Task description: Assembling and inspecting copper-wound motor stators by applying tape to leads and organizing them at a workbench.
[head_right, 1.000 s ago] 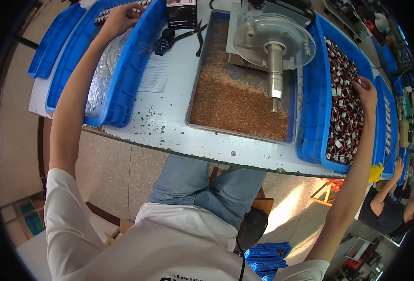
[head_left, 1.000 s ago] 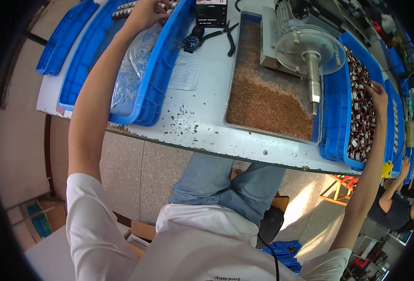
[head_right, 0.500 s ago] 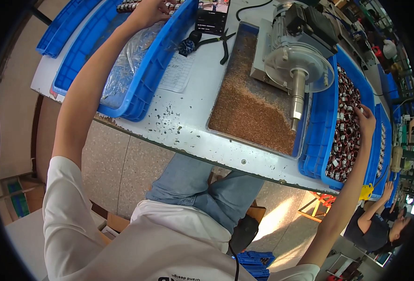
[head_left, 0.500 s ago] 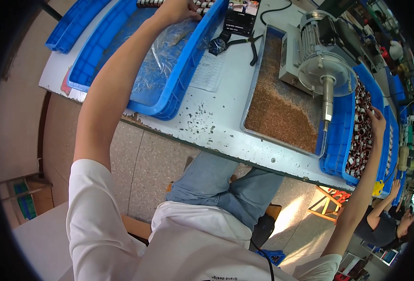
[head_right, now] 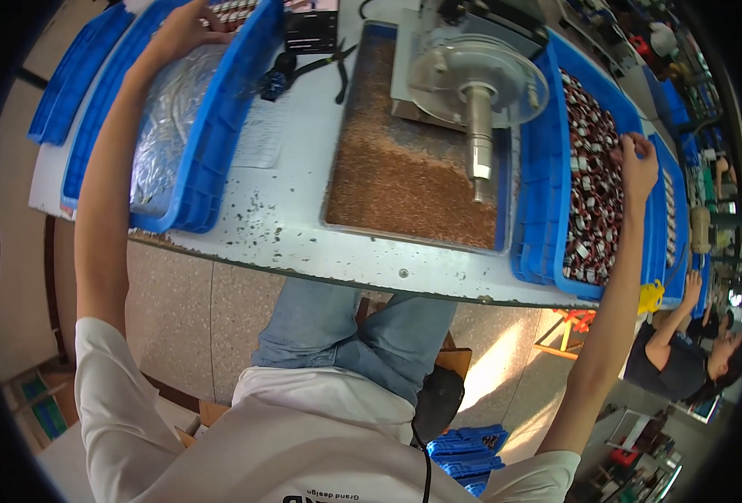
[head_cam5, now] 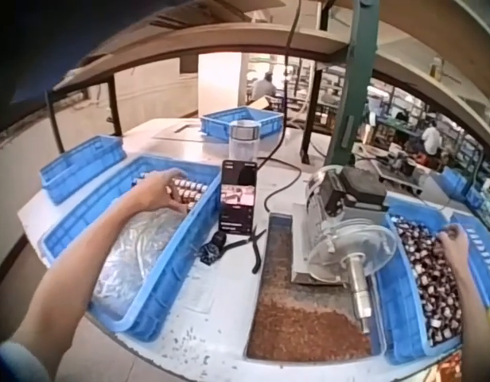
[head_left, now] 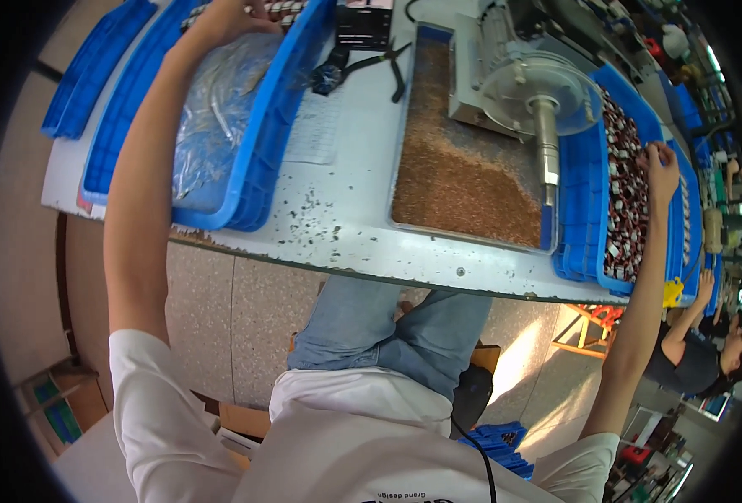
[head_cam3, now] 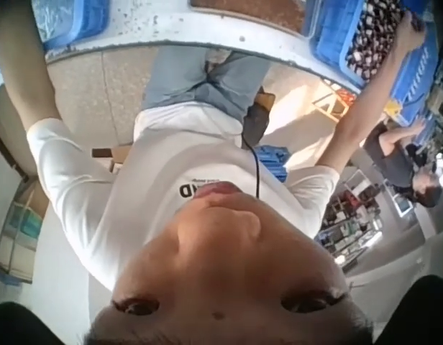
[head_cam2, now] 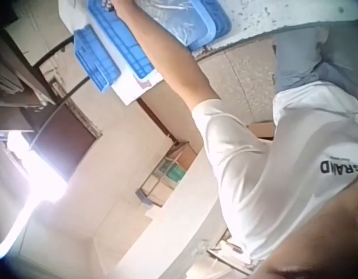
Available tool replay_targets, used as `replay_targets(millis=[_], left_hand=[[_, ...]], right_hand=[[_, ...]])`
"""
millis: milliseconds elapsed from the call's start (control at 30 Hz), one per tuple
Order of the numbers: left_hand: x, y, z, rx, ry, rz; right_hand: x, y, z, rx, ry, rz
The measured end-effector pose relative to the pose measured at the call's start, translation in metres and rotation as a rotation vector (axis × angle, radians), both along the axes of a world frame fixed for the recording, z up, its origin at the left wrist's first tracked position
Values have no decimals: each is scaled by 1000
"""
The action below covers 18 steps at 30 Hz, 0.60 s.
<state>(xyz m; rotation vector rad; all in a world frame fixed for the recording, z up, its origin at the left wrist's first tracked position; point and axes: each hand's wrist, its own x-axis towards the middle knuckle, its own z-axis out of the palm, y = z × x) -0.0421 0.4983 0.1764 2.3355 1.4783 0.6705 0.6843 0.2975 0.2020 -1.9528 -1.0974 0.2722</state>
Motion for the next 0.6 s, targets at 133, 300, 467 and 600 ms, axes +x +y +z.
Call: replay_targets(millis=[133,300,467,600], left_hand=[[-25,-11,24,-220,-281,78],[-2,-10,49,26,-124,88],[28,-64,83,370,45,363],[-18,-63,100,538,296,342]], right_hand=[[-76,1,21,344,-134,11],[-141,-49,39,473,-4,137],[-202,-116,26,582,94,235],[-246,-177,23,605,327,259]])
